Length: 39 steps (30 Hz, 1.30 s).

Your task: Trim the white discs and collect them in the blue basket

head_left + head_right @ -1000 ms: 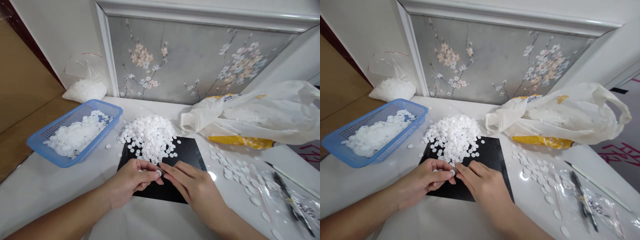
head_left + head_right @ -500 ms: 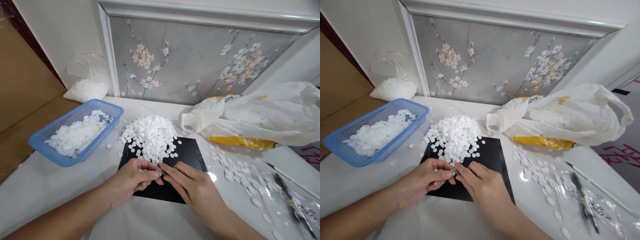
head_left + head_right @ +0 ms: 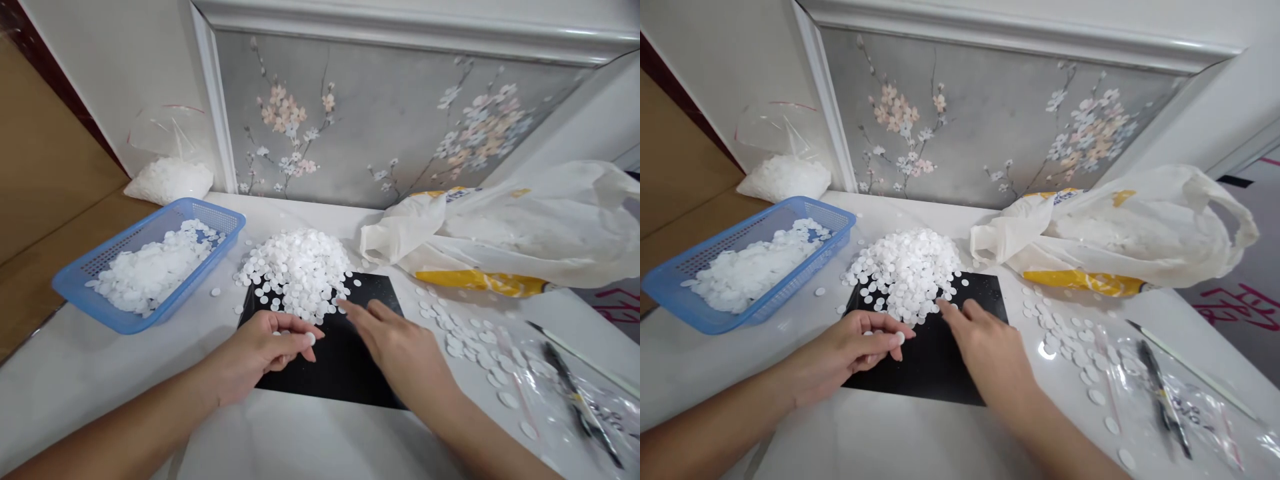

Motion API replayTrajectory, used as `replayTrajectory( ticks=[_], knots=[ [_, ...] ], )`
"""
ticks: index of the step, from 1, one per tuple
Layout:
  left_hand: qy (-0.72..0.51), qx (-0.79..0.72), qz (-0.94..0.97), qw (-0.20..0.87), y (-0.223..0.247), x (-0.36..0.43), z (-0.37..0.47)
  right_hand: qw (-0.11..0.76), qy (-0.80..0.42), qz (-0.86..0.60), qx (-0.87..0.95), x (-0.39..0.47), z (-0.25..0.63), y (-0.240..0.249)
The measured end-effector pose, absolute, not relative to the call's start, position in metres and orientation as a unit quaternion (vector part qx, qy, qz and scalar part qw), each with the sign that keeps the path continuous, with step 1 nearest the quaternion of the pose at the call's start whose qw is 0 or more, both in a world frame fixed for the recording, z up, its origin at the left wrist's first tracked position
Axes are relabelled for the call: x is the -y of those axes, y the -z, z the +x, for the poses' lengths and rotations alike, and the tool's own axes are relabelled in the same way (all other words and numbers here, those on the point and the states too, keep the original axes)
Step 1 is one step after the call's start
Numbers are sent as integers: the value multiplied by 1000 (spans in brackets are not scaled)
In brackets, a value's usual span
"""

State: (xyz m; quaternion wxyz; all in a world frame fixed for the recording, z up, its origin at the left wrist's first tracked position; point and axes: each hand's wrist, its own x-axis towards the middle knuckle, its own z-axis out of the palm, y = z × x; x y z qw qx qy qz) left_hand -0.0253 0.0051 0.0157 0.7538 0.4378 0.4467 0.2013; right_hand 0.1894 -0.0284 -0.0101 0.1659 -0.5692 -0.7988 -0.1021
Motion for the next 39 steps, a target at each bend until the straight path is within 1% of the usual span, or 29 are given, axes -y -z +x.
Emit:
replayTrajectory(
  ticks=[1, 3, 5, 7, 9, 11, 13, 15, 16, 17, 19, 20, 21, 22, 23, 25, 26, 27, 32, 34, 36, 38, 39],
  knots=[
    [-217, -450, 436, 748, -17, -8, -27, 160, 111, -595, 780, 25, 195, 11],
    [-259, -459, 426, 736, -18, -13, -30, 182, 87, -624, 755, 22, 203, 10],
    [-305, -470, 407, 722, -18, -18, -32, 222, 15, -614, 757, 25, 201, 5],
    [-346, -481, 377, 712, -17, -23, -35, 251, -79, -551, 792, 33, 189, -1],
    [-375, -487, 358, 703, -14, -26, -37, 237, -165, -414, 863, 44, 169, -4],
    [-382, -488, 369, 692, -12, -27, -38, 203, -165, -300, 917, 54, 152, -2],
    [-374, -493, 403, 675, -10, -28, -38, 145, -158, -277, 937, 62, 148, 5],
    [-369, -496, 430, 658, -8, -27, -38, 102, -144, -299, 938, 67, 164, 17],
    [-369, -495, 441, 651, -7, -27, -37, 100, -125, -314, 936, 69, 178, 23],
    [-370, -494, 451, 645, -6, -26, -37, 110, -99, -348, 926, 71, 195, 29],
    [-376, -490, 473, 628, -4, -25, -35, 163, -2, -491, 856, 76, 224, 37],
    [-379, -490, 483, 619, -3, -25, -34, 185, 54, -535, 823, 79, 232, 38],
    [-380, -490, 491, 611, -2, -25, -34, 188, 82, -564, 800, 82, 233, 38],
    [-382, -492, 496, 606, -2, -26, -33, 178, 79, -574, 796, 84, 228, 37],
    [-383, -493, 497, 602, -1, -26, -32, 163, 42, -559, 812, 85, 218, 35],
    [-388, -491, 501, 597, 0, -26, -33, 135, -43, -415, 899, 83, 194, 33],
    [-393, -487, 507, 593, 0, -25, -33, 120, -67, -400, 906, 80, 186, 34],
    [-397, -482, 515, 587, 0, -25, -34, 122, -72, -404, 904, 75, 184, 35],
    [-405, -455, 587, 534, 2, -25, -38, 152, -16, -633, 759, 52, 234, 52],
    [-400, -444, 616, 513, 4, -26, -38, 161, -15, -674, 721, 55, 239, 55],
    [-386, -440, 633, 507, 7, -26, -37, 175, -41, -633, 753, 62, 225, 56],
    [-371, -443, 641, 505, 9, -26, -37, 158, -85, -543, 820, 67, 209, 54],
    [-365, -446, 645, 502, 10, -26, -37, 154, -92, -540, 822, 67, 205, 52]
  ],
)
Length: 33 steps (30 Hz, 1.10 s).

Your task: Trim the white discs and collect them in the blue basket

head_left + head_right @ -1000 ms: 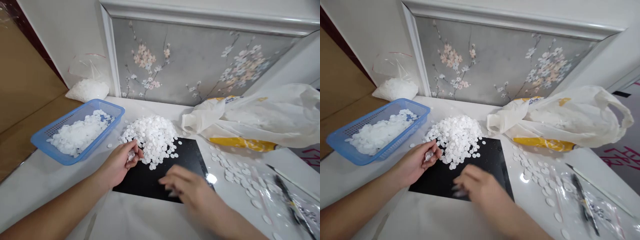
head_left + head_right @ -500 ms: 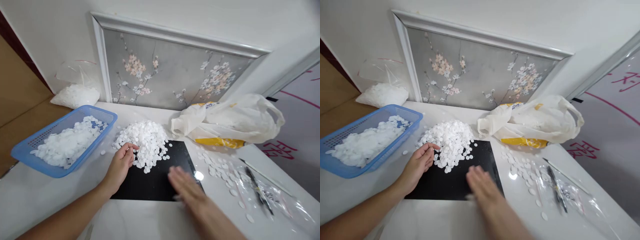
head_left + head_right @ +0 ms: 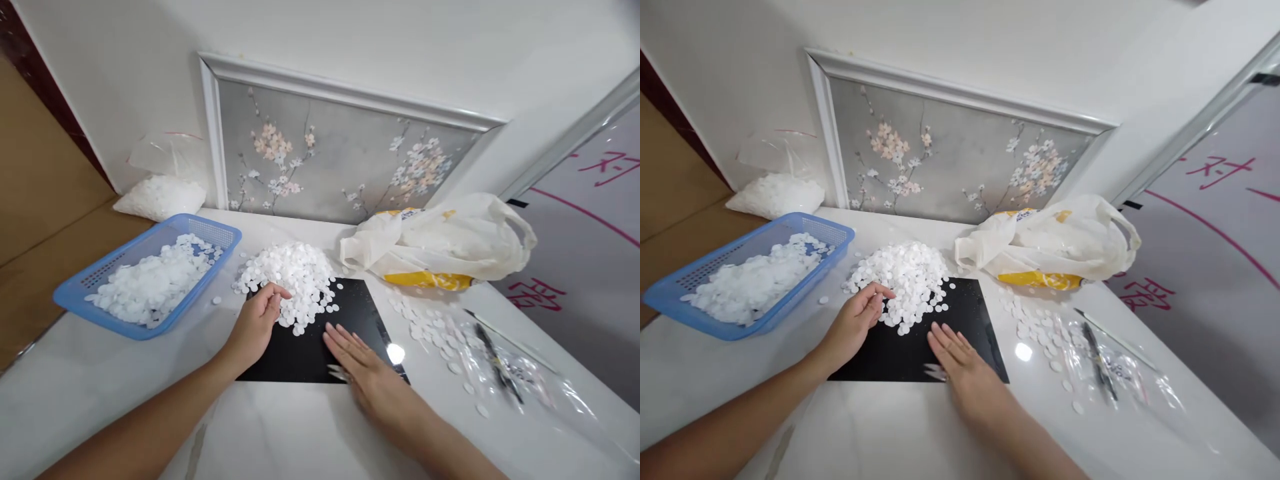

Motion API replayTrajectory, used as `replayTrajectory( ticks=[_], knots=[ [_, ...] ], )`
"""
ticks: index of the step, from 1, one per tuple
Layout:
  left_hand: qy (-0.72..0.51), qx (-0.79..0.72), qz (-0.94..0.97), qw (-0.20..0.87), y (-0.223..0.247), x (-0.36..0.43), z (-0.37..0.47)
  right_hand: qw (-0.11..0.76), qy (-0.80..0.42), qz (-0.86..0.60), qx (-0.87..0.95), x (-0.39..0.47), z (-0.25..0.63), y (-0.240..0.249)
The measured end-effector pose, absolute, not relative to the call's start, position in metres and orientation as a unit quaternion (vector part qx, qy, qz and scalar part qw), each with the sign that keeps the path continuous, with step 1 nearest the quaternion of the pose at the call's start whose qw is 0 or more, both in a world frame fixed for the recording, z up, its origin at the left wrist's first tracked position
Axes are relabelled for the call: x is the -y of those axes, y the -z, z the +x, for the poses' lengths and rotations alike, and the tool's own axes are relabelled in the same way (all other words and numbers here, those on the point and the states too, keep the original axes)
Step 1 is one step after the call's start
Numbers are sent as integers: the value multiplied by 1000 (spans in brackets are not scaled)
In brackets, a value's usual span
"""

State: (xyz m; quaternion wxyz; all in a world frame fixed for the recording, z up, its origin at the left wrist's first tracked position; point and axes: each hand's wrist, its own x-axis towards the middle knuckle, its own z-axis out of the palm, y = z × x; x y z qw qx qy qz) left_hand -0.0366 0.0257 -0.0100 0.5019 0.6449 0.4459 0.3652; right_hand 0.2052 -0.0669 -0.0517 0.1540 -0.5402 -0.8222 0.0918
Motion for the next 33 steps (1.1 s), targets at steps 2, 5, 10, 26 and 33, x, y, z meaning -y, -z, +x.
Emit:
replayTrajectory(
  ticks=[2, 5, 10, 26, 33],
  knots=[
    [-358, -451, 652, 494, 11, -25, -37, 166, -74, -585, 791, 61, 210, 46],
    [-354, -456, 655, 488, 9, -25, -37, 223, -56, -664, 712, 42, 229, 36],
    [-269, -493, 722, 405, -2, -18, -36, 245, -116, -620, 736, 7, 212, 26],
    [-74, -475, 827, 291, -4, -18, -35, 317, -280, -594, 685, 15, 184, 15],
    [-80, -486, 813, 310, -11, -20, -35, 276, -295, -617, 675, 9, 195, 19]
  ],
)
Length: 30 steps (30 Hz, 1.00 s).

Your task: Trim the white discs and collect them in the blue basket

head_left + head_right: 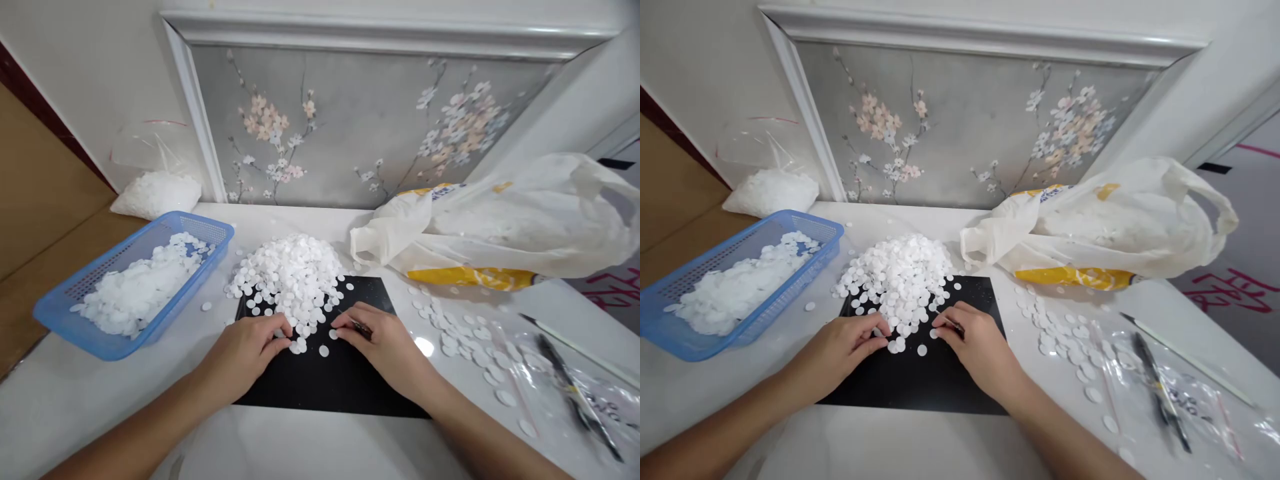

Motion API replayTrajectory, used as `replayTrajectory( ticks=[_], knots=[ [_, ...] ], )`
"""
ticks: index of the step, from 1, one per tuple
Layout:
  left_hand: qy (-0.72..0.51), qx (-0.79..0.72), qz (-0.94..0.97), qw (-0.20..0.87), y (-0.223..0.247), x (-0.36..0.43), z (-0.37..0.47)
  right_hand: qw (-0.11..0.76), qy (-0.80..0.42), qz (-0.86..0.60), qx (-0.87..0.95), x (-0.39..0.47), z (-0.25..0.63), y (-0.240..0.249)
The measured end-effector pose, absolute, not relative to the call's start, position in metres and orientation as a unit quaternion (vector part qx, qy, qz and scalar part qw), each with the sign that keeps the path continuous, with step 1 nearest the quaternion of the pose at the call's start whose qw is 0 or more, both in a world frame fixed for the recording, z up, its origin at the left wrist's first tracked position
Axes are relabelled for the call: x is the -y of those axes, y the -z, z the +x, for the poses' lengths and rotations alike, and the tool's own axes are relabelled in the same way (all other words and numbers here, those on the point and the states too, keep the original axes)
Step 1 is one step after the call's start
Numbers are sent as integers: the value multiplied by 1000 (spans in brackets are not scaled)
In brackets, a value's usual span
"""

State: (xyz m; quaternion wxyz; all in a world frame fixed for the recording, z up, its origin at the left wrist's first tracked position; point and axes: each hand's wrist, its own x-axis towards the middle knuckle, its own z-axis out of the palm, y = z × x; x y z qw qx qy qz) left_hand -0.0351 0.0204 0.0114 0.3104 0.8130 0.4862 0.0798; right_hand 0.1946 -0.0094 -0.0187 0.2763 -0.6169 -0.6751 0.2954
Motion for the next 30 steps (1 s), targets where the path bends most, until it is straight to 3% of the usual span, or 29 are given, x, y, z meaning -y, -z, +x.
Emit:
replayTrajectory(
  ticks=[10, 17, 23, 30],
  knots=[
    [-66, -481, 823, 295, -1, -18, -33, 275, -323, -600, 678, 13, 189, 7],
    [-80, -489, 789, 364, -10, -18, -31, 221, -396, -543, 707, 21, 188, 12],
    [-67, -498, 803, 320, -7, -16, -31, 273, -297, -553, 729, 13, 178, 16],
    [-100, -498, 813, 283, -4, -11, -28, 178, -141, -517, 825, 4, 168, 26]
  ],
)
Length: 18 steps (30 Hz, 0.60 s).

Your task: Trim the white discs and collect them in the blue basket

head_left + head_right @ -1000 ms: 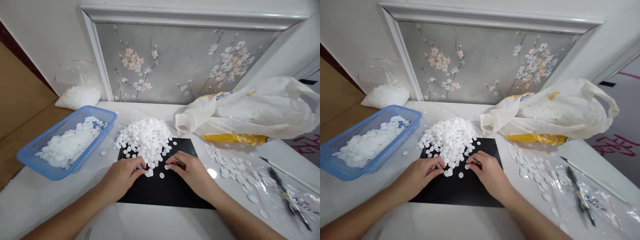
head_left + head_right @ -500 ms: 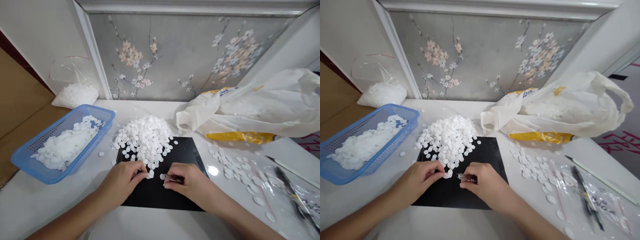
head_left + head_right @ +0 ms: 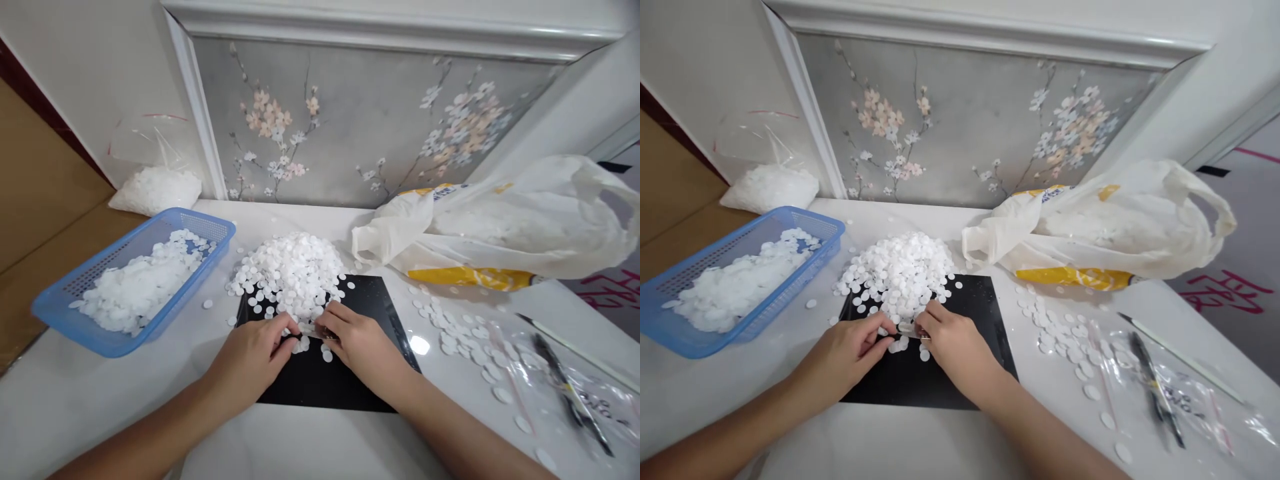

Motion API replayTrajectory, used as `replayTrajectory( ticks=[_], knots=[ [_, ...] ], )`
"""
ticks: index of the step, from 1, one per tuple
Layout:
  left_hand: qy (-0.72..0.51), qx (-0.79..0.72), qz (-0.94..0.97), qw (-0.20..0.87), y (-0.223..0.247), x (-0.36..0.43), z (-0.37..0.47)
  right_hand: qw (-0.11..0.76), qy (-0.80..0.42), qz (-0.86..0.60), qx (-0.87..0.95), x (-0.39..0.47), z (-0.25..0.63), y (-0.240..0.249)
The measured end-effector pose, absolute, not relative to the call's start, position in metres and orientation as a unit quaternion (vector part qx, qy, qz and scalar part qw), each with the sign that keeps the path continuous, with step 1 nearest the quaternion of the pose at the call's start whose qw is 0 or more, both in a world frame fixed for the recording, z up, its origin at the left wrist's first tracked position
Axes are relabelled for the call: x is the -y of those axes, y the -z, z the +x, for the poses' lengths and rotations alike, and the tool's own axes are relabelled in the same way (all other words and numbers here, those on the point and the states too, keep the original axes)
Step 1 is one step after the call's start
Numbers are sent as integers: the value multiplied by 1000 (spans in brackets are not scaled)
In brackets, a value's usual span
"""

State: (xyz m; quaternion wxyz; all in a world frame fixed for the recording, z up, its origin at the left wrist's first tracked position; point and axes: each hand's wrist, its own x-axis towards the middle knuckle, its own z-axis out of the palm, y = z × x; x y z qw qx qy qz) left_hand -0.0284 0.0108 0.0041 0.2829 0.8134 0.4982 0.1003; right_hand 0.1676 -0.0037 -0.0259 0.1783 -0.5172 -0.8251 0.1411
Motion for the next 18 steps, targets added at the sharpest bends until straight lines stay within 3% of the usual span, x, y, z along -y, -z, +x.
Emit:
replayTrajectory(
  ticks=[3, 7, 9, 13, 18],
  knots=[
    [-113, -490, 817, 282, -7, -7, -26, 156, -103, -505, 843, 3, 168, 25],
    [-147, -502, 794, 309, -13, -3, -25, 260, -186, -548, 773, 5, 167, 16],
    [-167, -505, 762, 369, -15, -1, -24, 302, -282, -564, 715, 10, 165, 8],
    [-197, -465, 676, 537, -14, 4, -22, 297, -444, -559, 634, 22, 157, -8],
    [-200, -455, 571, 654, -8, 6, -20, 305, -471, -562, 607, 29, 154, -12]
  ],
)
